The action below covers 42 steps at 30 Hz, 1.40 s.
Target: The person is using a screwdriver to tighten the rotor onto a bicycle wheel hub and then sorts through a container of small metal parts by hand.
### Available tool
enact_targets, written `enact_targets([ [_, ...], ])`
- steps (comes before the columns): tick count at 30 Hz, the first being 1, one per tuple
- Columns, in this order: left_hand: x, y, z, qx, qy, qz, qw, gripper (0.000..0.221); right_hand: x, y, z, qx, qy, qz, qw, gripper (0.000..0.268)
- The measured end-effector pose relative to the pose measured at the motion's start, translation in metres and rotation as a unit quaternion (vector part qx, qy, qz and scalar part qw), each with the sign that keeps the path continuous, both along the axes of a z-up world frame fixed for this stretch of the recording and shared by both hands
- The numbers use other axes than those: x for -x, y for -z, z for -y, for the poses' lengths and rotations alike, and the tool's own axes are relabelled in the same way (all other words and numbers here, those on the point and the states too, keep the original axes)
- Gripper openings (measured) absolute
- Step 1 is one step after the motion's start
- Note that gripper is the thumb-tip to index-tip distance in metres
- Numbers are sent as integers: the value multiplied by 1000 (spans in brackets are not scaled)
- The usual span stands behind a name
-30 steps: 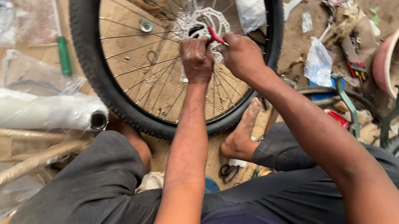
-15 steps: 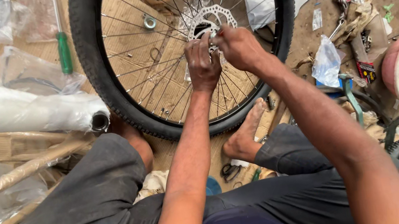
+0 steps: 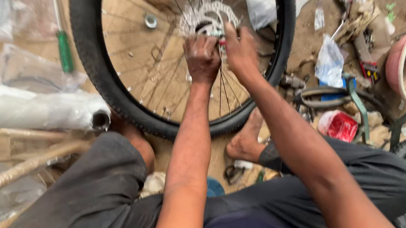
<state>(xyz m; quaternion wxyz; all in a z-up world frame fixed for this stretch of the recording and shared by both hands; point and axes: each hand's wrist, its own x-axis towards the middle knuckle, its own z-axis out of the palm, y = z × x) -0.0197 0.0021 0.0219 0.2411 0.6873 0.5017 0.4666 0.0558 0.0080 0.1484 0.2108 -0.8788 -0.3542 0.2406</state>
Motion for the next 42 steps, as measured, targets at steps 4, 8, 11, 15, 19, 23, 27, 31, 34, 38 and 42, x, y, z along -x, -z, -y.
enact_targets([
  [4,4,-8,-5,-39,-4,44,998,14,-29,-39,16,-181,-432,407,784,24],
  [8,-2,-7,-6,-29,9,53,998,11,-47,-49,12,-12,-646,481,592,31],
  [11,1,-6,-7,-37,-3,63,997,12,-45,-33,-3,120,-652,380,646,18],
  [15,-4,-2,-5,9,-5,53,999,25,-53,-4,-2,162,-518,291,788,17],
  [19,-3,-7,-9,-57,-30,37,997,28,-41,13,-11,159,-180,0,971,26],
  [23,9,-4,-2,-1,1,143,990,21,1,8,-20,156,31,-283,946,38],
  [27,5,-9,0,-12,5,98,995,14,4,-20,-7,165,-204,57,963,45],
  [31,5,-11,-9,-34,3,94,995,16,-14,-51,17,-29,-538,408,737,25],
  [34,4,-8,-8,-33,11,78,996,16,-25,-54,16,-58,-631,425,647,28],
  [38,2,-5,-10,-19,-5,68,998,15,-33,-48,-4,8,-671,455,585,23],
  [42,3,-5,0,-31,-39,34,998,26,-33,-34,-15,192,-621,348,676,20],
])
